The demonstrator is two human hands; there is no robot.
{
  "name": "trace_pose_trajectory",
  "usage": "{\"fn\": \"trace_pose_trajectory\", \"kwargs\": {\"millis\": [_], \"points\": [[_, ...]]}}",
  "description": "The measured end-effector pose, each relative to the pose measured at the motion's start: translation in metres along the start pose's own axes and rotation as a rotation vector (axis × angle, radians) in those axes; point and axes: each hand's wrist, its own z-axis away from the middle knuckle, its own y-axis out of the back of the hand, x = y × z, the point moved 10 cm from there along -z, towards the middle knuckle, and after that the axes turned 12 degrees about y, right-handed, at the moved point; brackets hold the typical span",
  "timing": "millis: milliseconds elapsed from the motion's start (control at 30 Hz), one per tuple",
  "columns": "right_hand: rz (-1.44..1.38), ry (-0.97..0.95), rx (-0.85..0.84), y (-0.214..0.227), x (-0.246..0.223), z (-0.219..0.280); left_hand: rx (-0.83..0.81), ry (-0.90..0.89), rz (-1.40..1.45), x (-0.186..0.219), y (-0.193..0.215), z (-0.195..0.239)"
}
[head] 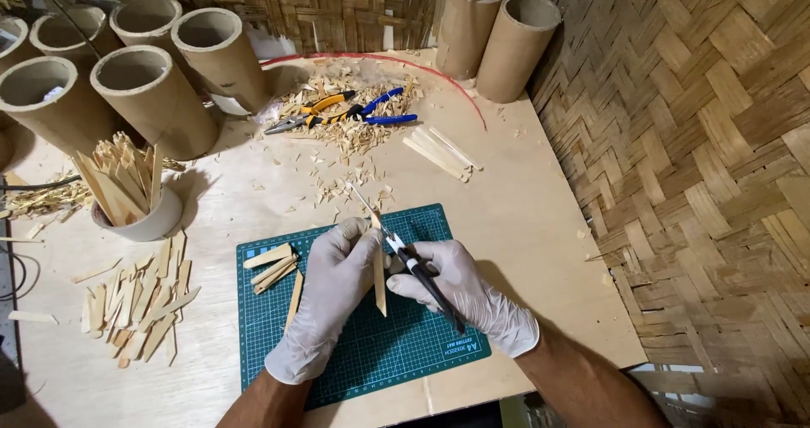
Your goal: Shaving thin layers of wood from small sticks using a pair of hand shears
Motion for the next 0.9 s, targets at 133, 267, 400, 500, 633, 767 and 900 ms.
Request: {"fn": "trace_pose_trajectory", "kwargs": {"millis": [133, 267, 400, 500, 633, 767, 900], "points": [[-0.010, -0.046, 0.008, 0.002, 0.007, -0.005, -0.014, 0.017, -0.029, 0.001, -0.003, 0.001], [-0.018, -0.055, -0.009, 0.002, 0.014, -0.009, -0.013, 0.040, -0.032, 0.001, -0.003, 0.000], [0.002, -0.075, 0.016, 0.004, 0.020, -0.006, -0.022, 0.058, -0.015, -0.002, -0.002, 0.003], [-0.047, -0.071, 0.008, 0.005, 0.022, -0.007, -0.023, 0.059, -0.002, -0.008, -0.001, -0.001], [-0.028, -0.081, 0.016, 0.004, 0.007, -0.002, -0.014, 0.062, -0.010, 0.013, -0.008, 0.010], [-0.052, -0.140, 0.020, -0.001, -0.004, 0.004, 0.005, 0.060, 0.006, -0.005, -0.001, -0.001], [-0.087, -0.179, 0.035, 0.001, 0.002, 0.006, 0.024, 0.065, 0.021, 0.002, -0.002, 0.001]]}}
